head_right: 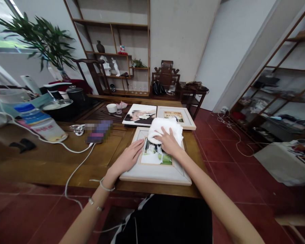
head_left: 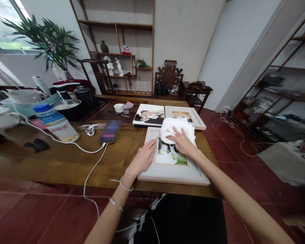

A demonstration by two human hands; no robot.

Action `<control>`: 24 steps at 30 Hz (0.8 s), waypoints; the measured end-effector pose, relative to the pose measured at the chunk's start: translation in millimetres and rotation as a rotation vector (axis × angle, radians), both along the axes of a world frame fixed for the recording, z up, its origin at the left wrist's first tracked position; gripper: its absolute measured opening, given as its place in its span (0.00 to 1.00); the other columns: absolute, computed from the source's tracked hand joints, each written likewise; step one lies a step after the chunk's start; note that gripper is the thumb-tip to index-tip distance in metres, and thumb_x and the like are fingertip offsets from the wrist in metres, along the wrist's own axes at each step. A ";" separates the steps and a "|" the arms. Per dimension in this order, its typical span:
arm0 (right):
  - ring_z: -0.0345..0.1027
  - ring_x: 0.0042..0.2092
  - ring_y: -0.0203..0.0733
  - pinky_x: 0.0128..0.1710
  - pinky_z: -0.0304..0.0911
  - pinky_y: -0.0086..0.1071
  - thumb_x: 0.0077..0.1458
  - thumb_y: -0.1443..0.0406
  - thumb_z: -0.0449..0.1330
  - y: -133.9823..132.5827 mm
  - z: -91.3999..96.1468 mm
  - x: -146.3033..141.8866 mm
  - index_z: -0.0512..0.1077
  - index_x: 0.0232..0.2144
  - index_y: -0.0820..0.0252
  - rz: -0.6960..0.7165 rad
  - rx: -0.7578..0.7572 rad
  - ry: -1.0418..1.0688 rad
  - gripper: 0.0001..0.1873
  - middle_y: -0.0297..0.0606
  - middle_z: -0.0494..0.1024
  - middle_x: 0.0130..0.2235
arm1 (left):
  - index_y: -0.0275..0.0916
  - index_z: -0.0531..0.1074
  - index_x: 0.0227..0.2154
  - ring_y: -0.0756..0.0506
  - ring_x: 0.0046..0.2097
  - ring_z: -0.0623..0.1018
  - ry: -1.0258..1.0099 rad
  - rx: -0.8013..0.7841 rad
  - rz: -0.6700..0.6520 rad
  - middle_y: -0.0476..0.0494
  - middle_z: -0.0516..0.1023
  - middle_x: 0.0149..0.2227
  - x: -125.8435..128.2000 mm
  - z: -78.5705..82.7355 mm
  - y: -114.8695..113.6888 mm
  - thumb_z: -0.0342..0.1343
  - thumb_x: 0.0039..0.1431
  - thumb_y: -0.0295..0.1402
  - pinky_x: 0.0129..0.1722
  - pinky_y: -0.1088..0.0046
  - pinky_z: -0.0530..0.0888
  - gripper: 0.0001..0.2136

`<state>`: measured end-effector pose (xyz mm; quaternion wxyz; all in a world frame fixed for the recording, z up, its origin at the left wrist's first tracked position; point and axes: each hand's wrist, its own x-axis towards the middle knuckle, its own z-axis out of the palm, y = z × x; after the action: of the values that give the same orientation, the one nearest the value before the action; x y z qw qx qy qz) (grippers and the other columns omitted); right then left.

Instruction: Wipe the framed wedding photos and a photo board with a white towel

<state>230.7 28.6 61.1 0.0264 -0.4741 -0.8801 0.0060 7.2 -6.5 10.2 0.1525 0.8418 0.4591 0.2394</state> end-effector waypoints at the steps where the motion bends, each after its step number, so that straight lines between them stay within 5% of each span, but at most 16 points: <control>1: 0.32 0.68 0.57 0.60 0.33 0.65 0.41 0.82 0.46 -0.9 -0.2 -2.3 0.63 0.59 0.62 -0.001 -0.008 -0.002 0.40 0.44 0.55 0.66 | 0.37 0.57 0.62 0.42 0.65 0.58 -0.004 0.003 0.003 0.38 0.58 0.65 0.2 -0.2 0.0 0.39 0.67 0.30 0.61 0.56 0.62 0.21; 6: 0.41 0.66 0.61 0.57 0.46 0.65 0.41 0.81 0.46 -53.0 7.6 -16.3 0.66 0.57 0.55 0.052 -0.109 -0.018 0.40 0.41 0.61 0.63 | 0.36 0.56 0.62 0.42 0.65 0.58 0.010 -0.010 0.032 0.38 0.58 0.65 2.2 0.2 -1.5 0.38 0.67 0.29 0.60 0.55 0.65 0.22; 11: 0.62 0.56 0.54 0.49 0.63 0.46 0.44 0.80 0.47 -125.1 48.3 -30.9 0.71 0.51 0.54 0.197 -0.368 -0.012 0.34 0.46 0.74 0.52 | 0.33 0.56 0.62 0.41 0.66 0.57 0.029 -0.029 0.031 0.37 0.57 0.65 2.5 1.2 -2.6 0.38 0.67 0.29 0.61 0.53 0.62 0.22; 14: 0.61 0.57 0.56 0.50 0.62 0.50 0.45 0.79 0.48 -148.7 63.9 -38.6 0.73 0.48 0.56 0.246 -0.433 0.003 0.29 0.44 0.73 0.54 | 0.35 0.56 0.62 0.41 0.66 0.56 0.021 -0.049 0.023 0.37 0.56 0.65 1.7 3.3 -3.1 0.37 0.67 0.30 0.62 0.53 0.61 0.22; 19: 0.48 0.65 0.56 0.58 0.51 0.56 0.44 0.80 0.47 -141.2 40.3 -35.1 0.67 0.55 0.54 0.113 -0.344 0.093 0.36 0.41 0.64 0.62 | 0.36 0.56 0.63 0.42 0.66 0.57 0.009 -0.019 0.007 0.38 0.57 0.65 0.9 1.1 -1.4 0.38 0.67 0.30 0.62 0.55 0.61 0.22; 24: 0.37 0.67 0.58 0.61 0.41 0.60 0.41 0.81 0.48 -86.9 1.2 -15.4 0.64 0.58 0.57 -0.042 -0.122 -0.017 0.41 0.39 0.54 0.66 | 0.37 0.55 0.63 0.42 0.66 0.57 0.000 0.012 0.010 0.38 0.57 0.65 0.2 -6.5 0.7 0.38 0.68 0.30 0.60 0.55 0.63 0.22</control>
<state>215.2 -58.3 62.2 -0.0100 -0.4933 -0.8681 0.0551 7.5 -5.8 3.7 0.1466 0.8404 0.4617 0.2430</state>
